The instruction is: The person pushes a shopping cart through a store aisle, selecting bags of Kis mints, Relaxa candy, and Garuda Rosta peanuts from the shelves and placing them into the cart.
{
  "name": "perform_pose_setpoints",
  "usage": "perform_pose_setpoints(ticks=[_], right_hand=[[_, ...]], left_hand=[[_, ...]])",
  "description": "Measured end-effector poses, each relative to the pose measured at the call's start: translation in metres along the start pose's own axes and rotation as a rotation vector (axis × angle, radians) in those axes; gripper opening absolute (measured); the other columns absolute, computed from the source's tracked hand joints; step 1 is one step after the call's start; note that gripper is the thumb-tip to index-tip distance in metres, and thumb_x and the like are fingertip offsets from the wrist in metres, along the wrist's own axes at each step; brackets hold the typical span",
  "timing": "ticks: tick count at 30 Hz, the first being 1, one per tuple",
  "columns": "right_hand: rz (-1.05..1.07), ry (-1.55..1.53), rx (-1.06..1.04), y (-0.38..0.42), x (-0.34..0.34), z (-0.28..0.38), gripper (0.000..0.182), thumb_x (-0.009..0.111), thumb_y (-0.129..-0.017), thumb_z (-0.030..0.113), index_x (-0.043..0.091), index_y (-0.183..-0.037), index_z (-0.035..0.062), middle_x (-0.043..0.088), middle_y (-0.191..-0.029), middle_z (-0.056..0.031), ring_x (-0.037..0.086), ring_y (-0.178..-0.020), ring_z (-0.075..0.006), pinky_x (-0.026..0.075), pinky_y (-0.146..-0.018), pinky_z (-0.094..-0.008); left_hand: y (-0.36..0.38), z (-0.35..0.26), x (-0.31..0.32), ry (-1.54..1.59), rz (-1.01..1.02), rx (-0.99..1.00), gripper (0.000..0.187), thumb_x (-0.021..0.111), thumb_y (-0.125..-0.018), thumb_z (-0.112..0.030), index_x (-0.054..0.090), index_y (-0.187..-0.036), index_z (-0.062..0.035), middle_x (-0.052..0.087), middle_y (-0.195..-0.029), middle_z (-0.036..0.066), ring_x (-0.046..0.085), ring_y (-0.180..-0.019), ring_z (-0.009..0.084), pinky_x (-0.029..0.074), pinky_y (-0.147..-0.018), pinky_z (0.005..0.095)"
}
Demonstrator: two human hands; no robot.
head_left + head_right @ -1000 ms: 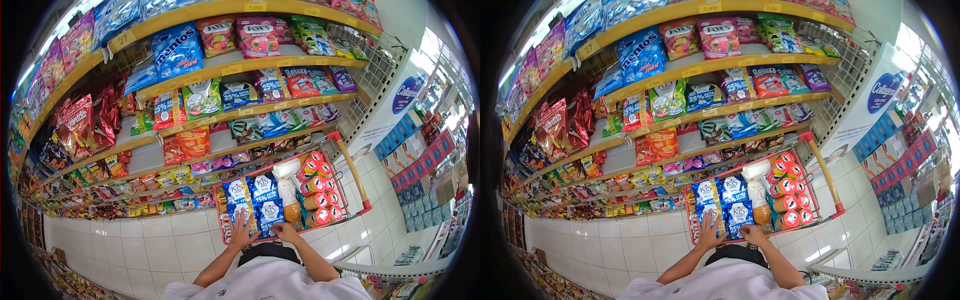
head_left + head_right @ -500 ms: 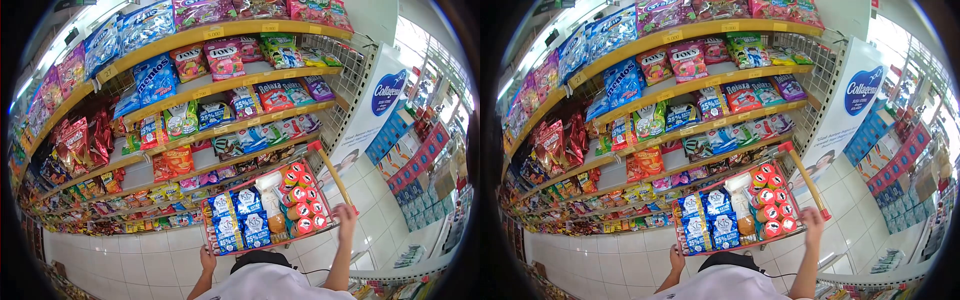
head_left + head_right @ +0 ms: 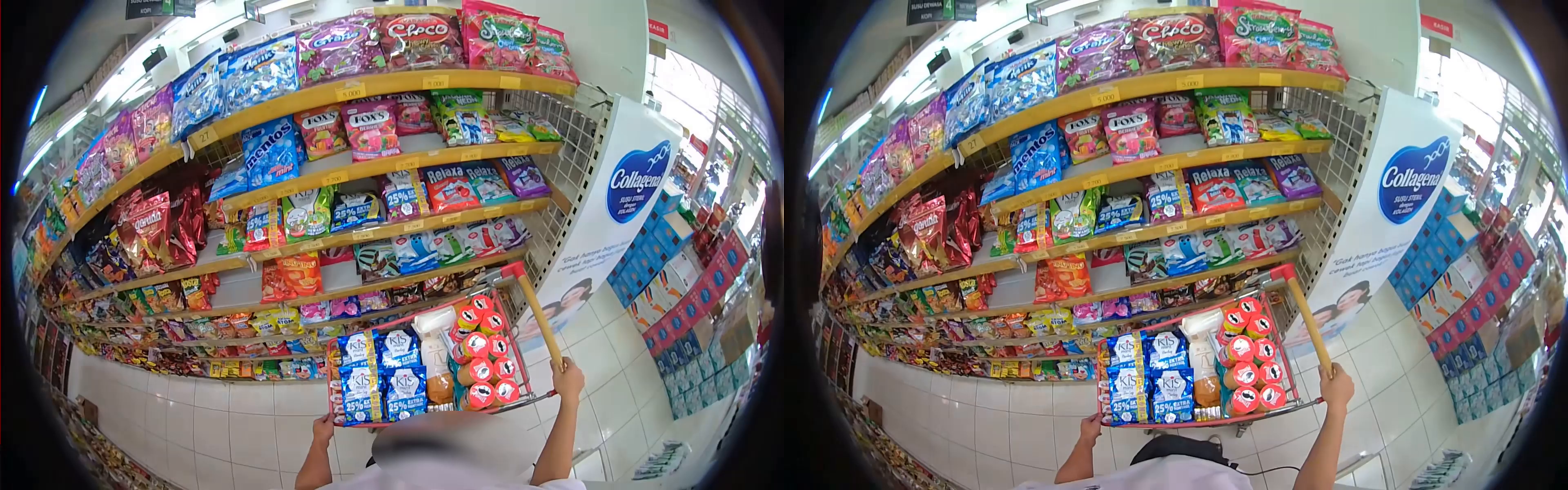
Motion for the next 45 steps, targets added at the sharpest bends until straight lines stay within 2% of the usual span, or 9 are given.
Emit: perform_pose_setpoints(ticks=[3,7,22,27,28,31,36,41,45], right_hand=[[-0.023,-0.037,-0.011,-0.001,0.002,-0.004,0.038,0.065,-0.083,0.044,0.068,-0.101,0.0104,0.069,-0.085,-0.0163,0.066,-0.082,-0.0371,0.052,-0.07,-0.0448],[-0.029,-0.088,-0.008,0.001,-0.001,-0.001,0.034,0.068,-0.082,0.039,0.069,-0.098,0.0091,0.069,-0.083,-0.0161,0.066,-0.08,-0.0361,0.051,-0.068,-0.0439],[-0.151,-0.183,0.005,-0.017,0.047,-0.038,0.039,0.064,-0.088,0.04,0.063,-0.102,0.0037,0.067,-0.083,-0.0128,0.063,-0.068,-0.0305,0.048,-0.062,-0.0409],[-0.467,-0.704,0.319,-0.016,0.061,-0.05,0.049,0.05,-0.098,0.044,0.051,-0.123,0.0016,0.063,-0.106,-0.0163,0.062,-0.081,-0.0282,0.049,-0.072,-0.0389],[-0.716,-0.689,0.26,-0.017,0.073,-0.057,0.053,0.049,-0.098,0.045,0.05,-0.126,-0.0008,0.062,-0.107,-0.0209,0.061,-0.088,-0.0321,0.049,-0.078,-0.0409],[-0.753,-0.686,0.466,-0.027,0.095,-0.093,0.056,0.046,-0.099,0.045,0.049,-0.126,-0.003,0.061,-0.107,-0.0246,0.062,-0.09,-0.036,0.049,-0.082,-0.0438],[-0.36,-0.802,0.581,0.057,0.152,-0.106,0.054,0.046,-0.096,0.044,0.044,-0.13,0.0018,0.059,-0.111,-0.0241,0.061,-0.094,-0.0353,0.05,-0.082,-0.0482],[0.017,-0.766,0.69,0.212,0.196,-0.01,0.061,0.05,-0.093,0.047,0.038,-0.138,0.0084,0.058,-0.114,-0.0197,0.058,-0.097,-0.0324,0.049,-0.082,-0.051],[0.303,-0.751,0.802,0.246,0.212,-0.016,0.068,0.054,-0.09,0.05,0.033,-0.143,0.0137,0.056,-0.116,-0.0162,0.056,-0.099,-0.0301,0.049,-0.083,-0.0532]], left_hand=[[0.018,-0.033,-0.007,-0.027,0.001,-0.173,0.037,0.064,-0.089,-0.032,0.07,-0.11,-0.0034,0.07,-0.077,0.014,0.065,-0.067,0.0181,0.051,-0.064,0.0303],[0.009,-0.017,-0.004,-0.059,-0.043,-0.071,0.035,0.064,-0.088,-0.036,0.073,-0.107,-0.0081,0.063,-0.062,0.009,0.057,-0.051,0.0149,0.049,-0.053,0.0307],[0.018,-0.04,-0.014,0.002,0.093,-0.312,0.043,0.063,-0.087,-0.044,0.069,-0.117,-0.013,0.069,-0.081,0.008,0.063,-0.063,0.0154,0.052,-0.057,0.0292],[0.009,-0.046,-0.034,-0.023,0.328,-0.285,0.049,0.069,-0.081,-0.05,0.068,-0.118,-0.0194,0.07,-0.095,0.005,0.066,-0.076,0.0163,0.054,-0.062,0.032],[0.005,-0.045,-0.036,-0.015,0.333,-0.293,0.049,0.069,-0.081,-0.05,0.068,-0.118,-0.0194,0.07,-0.095,0.005,0.066,-0.076,0.0163,0.054,-0.062,0.032],[-0.016,-0.042,-0.041,-0.199,0.415,-0.112,0.054,0.077,-0.073,-0.051,0.069,-0.113,-0.0153,0.07,-0.103,0.005,0.067,-0.082,0.0203,0.054,-0.073,0.0321],[-0.043,-0.088,-0.08,-0.042,0.197,0.23,0.048,0.072,-0.078,-0.046,0.065,-0.11,-0.0108,0.071,-0.093,0.011,0.068,-0.089,0.0251,0.053,-0.08,0.0345],[-0.067,-0.207,-0.163,0.183,-0.014,0.577,0.021,0.065,-0.086,-0.018,0.063,-0.104,-0.0067,0.068,-0.097,0.011,0.066,-0.083,0.0239,0.051,-0.072,0.0334],[-0.094,-0.324,-0.226,0.217,-0.296,1.05,0.019,0.066,-0.086,-0.017,0.061,-0.1,-0.0045,0.065,-0.089,0.011,0.062,-0.08,0.0263,0.048,-0.071,0.0359]])
Point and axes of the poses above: each hand's wrist, its own y-axis away from the middle knuckle, its own x-axis out of the palm, z = x × y, the point moved 1 cm from there along -y, towards the middle knuckle
